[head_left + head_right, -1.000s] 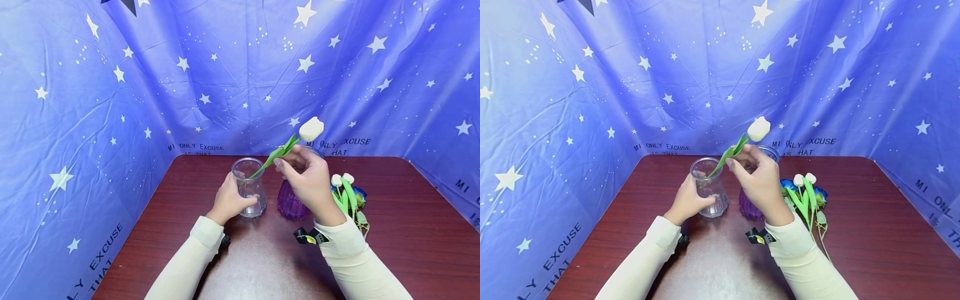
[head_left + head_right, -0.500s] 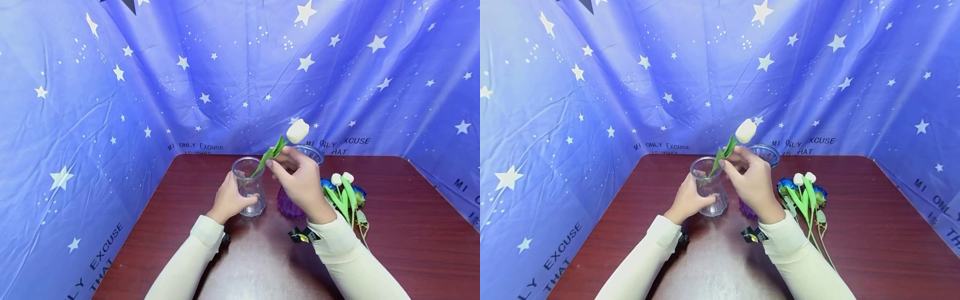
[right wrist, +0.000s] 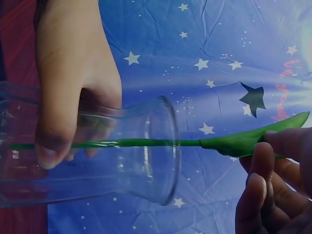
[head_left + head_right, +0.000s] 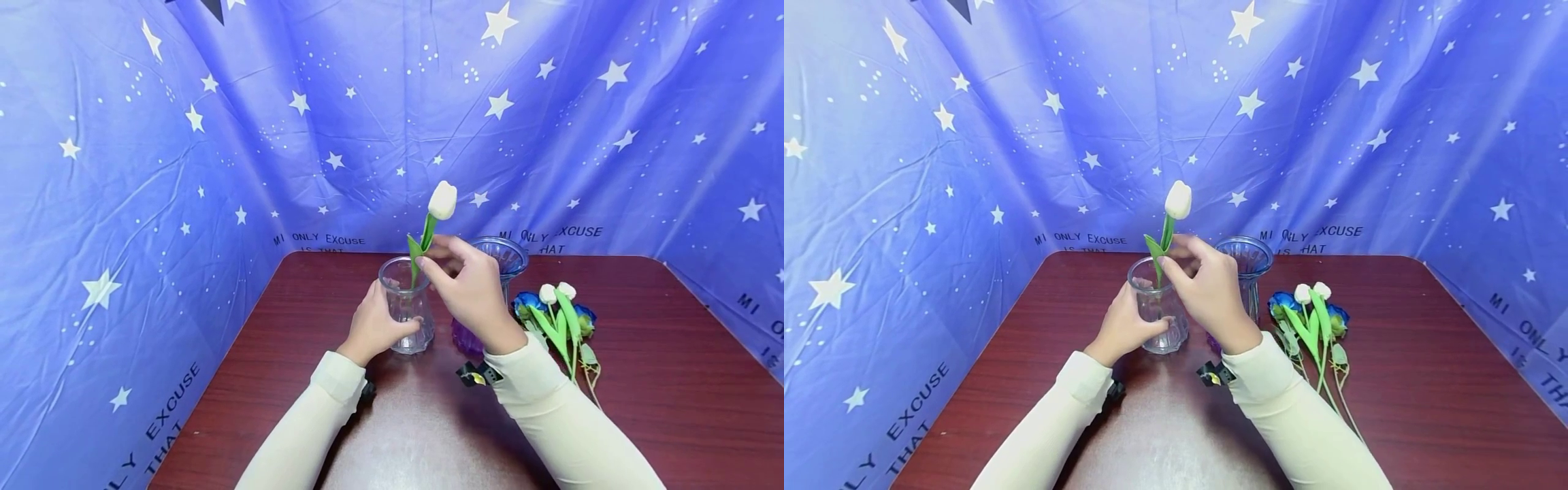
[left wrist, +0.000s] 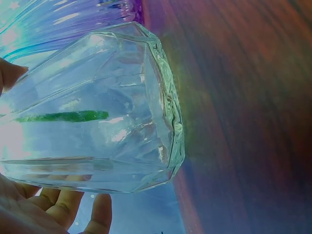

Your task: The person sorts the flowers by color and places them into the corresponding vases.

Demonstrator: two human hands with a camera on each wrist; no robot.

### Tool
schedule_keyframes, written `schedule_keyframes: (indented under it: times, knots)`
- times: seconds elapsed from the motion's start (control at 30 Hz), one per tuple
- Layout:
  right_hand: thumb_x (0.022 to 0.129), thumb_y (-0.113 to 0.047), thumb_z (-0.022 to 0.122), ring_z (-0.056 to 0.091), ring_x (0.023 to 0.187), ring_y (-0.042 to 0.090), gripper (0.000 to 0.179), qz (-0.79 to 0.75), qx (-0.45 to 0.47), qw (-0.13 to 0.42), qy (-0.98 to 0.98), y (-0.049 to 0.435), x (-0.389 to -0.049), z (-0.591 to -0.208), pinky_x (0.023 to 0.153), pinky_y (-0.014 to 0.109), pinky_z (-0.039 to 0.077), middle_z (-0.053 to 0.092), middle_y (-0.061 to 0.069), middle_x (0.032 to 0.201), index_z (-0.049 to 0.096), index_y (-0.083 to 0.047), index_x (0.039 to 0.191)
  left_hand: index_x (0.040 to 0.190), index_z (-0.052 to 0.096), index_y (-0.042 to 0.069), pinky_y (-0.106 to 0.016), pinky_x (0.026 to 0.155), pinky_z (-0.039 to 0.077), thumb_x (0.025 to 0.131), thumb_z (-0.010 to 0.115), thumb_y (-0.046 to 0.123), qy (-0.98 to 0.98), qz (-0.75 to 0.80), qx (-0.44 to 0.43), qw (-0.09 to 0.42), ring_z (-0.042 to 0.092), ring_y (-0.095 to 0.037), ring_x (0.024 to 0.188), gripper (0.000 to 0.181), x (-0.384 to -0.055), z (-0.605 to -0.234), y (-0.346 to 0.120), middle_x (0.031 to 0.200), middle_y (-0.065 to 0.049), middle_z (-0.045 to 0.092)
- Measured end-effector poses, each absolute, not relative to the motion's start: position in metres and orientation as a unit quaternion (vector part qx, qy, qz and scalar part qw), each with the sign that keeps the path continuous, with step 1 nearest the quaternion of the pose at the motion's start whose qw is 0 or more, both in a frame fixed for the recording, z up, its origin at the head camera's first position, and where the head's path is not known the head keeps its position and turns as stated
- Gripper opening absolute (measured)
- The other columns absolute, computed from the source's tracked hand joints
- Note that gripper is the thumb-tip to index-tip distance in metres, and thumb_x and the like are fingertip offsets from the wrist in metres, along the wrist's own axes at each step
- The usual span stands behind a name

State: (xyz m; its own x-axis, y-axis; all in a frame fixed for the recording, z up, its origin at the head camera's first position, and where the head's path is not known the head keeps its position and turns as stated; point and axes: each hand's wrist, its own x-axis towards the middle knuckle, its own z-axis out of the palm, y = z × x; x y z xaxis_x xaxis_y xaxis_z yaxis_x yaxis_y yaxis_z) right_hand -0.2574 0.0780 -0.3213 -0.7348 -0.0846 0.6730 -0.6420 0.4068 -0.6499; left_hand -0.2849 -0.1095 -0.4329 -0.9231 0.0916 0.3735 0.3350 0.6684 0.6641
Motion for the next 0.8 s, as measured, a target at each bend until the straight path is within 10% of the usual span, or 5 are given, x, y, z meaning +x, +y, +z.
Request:
schedule_keyframes:
  times: [0.8]
  knots:
    - [0.091, -0.026, 0.079, 0.068, 0.065, 0.012, 0.030, 0.442, 0.206, 0.250, -0.836, 0.060, -0.270, -0.333, 0.057, 0.029, 0.050, 0.079, -0.005, 0.096, 0.075, -0.020, 0.120, 0.149, 0.043, 0.018, -0.047, 0.093, 0.056, 0.068, 0.087, 0.050, -0.900, -0.388, -0.123, 0.159, 0.066, -0.024, 0.110, 0.097, -0.285, -0.433, -0.110, 0.136, -0.001, 0.057]
